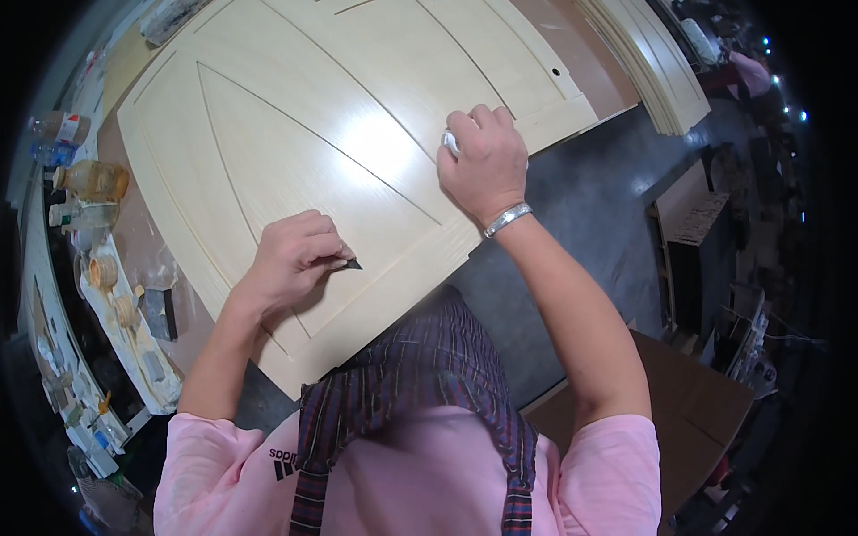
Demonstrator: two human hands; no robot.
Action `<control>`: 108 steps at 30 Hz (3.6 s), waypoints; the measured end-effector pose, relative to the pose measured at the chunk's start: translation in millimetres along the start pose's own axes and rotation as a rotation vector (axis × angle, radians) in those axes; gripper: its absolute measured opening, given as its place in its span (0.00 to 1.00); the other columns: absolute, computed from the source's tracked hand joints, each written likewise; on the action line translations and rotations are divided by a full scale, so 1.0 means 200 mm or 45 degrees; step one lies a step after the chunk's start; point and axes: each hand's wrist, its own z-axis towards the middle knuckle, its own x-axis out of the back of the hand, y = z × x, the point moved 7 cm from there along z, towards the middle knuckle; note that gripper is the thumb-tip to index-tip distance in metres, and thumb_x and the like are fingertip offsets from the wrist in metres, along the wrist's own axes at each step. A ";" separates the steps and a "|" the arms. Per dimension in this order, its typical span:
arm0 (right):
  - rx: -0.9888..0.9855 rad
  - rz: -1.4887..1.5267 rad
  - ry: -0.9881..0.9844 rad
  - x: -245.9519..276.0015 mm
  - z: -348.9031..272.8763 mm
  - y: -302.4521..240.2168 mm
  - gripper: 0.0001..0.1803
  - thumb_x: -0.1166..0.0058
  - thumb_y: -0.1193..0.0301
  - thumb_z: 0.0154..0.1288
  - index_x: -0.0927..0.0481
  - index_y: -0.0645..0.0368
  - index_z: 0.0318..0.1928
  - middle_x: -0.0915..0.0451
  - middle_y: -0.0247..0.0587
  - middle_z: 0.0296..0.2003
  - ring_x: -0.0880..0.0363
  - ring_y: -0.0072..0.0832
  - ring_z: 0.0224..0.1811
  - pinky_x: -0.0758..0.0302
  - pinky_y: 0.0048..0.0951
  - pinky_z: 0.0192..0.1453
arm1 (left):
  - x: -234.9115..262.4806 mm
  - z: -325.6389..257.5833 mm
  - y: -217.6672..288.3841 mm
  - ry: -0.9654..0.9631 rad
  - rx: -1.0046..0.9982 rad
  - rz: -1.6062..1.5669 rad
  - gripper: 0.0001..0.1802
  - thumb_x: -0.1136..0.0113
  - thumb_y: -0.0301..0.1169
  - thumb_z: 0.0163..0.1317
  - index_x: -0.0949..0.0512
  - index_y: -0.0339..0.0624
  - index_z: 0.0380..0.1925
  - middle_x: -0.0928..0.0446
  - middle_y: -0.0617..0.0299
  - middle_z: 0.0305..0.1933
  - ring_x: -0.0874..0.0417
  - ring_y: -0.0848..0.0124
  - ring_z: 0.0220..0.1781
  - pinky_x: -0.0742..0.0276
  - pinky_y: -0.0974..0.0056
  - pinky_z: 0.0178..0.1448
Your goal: The person wipes down wooden cabinet doors with a cloth and applies a substance from a container to the joints using a small applicator. They handle multiple panels, flipping them over and cleaning the edges and surfaces one by one at a workbench.
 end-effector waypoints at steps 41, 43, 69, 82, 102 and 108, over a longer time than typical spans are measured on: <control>0.178 0.315 -0.131 0.08 -0.03 -0.24 0.05 0.35 0.71 0.51 0.18 0.49 0.30 0.25 0.36 0.27 0.25 0.39 0.34 0.25 0.39 0.35 | 0.14 -0.38 -0.09 0.861 0.560 -0.576 0.02 0.34 0.18 0.58 0.17 0.34 0.30 0.24 0.62 0.29 0.26 0.75 0.30 0.32 0.69 0.35; 0.339 0.384 -0.452 0.08 -0.14 -0.44 0.17 0.26 0.62 0.44 0.18 0.49 0.34 0.24 0.36 0.30 0.25 0.39 0.37 0.24 0.40 0.40 | 0.13 -0.40 -0.09 0.895 0.554 -0.570 0.02 0.34 0.18 0.58 0.17 0.34 0.30 0.24 0.62 0.29 0.26 0.75 0.30 0.33 0.69 0.35; -0.149 0.533 -0.226 0.36 -0.27 -0.09 0.08 0.34 0.74 0.53 0.19 0.59 0.34 0.19 0.39 0.33 0.20 0.35 0.38 0.24 0.34 0.43 | 0.06 -0.23 0.01 0.579 0.508 -0.199 0.02 0.33 0.24 0.56 0.18 0.39 0.29 0.25 0.57 0.27 0.23 0.63 0.31 0.27 0.60 0.37; -1.278 2.061 -0.775 -0.02 -0.95 -0.14 0.16 0.34 0.77 0.63 0.18 0.69 0.51 0.14 0.37 0.40 0.17 0.21 0.41 0.20 0.23 0.47 | -0.06 0.00 0.05 0.247 0.429 0.063 0.05 0.28 0.27 0.53 0.15 0.46 0.31 0.25 0.63 0.27 0.23 0.64 0.34 0.26 0.60 0.38; -1.386 2.336 -0.825 -0.11 -0.83 -0.18 0.18 0.36 0.81 0.63 0.19 0.69 0.54 0.15 0.40 0.47 0.18 0.24 0.47 0.21 0.28 0.55 | -0.13 0.03 0.12 0.546 0.611 -0.128 0.03 0.35 0.20 0.60 0.18 0.35 0.34 0.22 0.54 0.30 0.20 0.62 0.33 0.25 0.61 0.39; -1.438 2.334 -0.848 -0.12 -0.84 -0.14 0.17 0.36 0.80 0.63 0.19 0.70 0.53 0.15 0.39 0.46 0.17 0.24 0.44 0.20 0.27 0.52 | -0.13 0.05 0.20 0.507 0.341 0.145 0.08 0.33 0.18 0.52 0.17 0.39 0.33 0.22 0.55 0.30 0.21 0.56 0.33 0.25 0.57 0.38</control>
